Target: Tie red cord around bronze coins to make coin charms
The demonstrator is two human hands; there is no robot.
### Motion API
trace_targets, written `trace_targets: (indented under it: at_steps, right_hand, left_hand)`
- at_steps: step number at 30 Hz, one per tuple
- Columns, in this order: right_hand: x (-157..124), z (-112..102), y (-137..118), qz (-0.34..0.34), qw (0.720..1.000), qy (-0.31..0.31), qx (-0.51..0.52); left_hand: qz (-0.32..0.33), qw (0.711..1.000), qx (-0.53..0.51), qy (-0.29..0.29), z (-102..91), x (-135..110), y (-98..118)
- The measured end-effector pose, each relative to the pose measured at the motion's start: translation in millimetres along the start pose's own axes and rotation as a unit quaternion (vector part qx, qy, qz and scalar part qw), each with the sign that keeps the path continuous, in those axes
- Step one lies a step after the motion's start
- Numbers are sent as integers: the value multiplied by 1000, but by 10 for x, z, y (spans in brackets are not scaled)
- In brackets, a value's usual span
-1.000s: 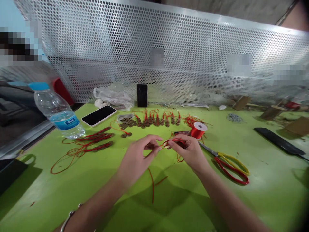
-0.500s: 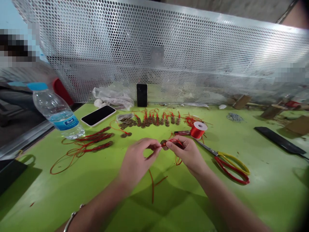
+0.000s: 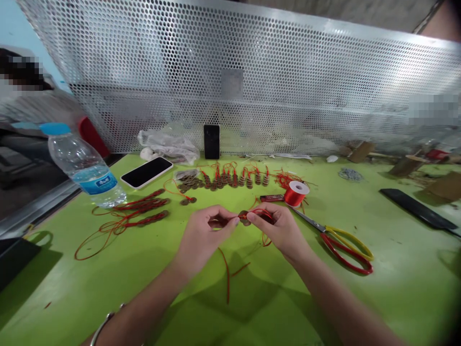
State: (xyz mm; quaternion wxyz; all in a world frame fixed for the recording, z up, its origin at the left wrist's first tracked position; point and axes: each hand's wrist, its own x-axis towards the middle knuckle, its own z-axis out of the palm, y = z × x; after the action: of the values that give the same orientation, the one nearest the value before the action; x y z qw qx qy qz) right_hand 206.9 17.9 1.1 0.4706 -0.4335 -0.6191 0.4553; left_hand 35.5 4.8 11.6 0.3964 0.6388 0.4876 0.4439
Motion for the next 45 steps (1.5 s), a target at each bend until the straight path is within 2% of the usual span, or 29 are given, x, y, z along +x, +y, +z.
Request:
trace_targets:
  at_steps: [10,16,20,30,34,37,41,45]
  right_hand:
    - [2,36,43,6,1000,3,5]
    - [-8,68,50,54,997,4,53]
    - [-14,60,46,58,996,7,68]
    - [-27,59,14,49,997,-17,57]
    - [-24,59,19,41,997,-31,62]
    - [-34,63,2,13,998,-20,66]
    - [-70,69,-48,-30,999,6,-14]
    - [-92,66,-56,-53,998,31,-32]
  left_hand:
    - [64,993,90,-44,-22,-20,57]
    - [157,969,192,-13,-6,-63,71]
    - [185,961,206,-20,-2,-68,92]
    - [148,967,200,-51,-27,-33,100]
    - [156,967,201,-37,-27,-43,96]
    - [122,979,163,-29,-29,-55,84]
    - [58,995,79,-34,-36,-54,58]
    - [44,998,31,-44,-37,-36,52]
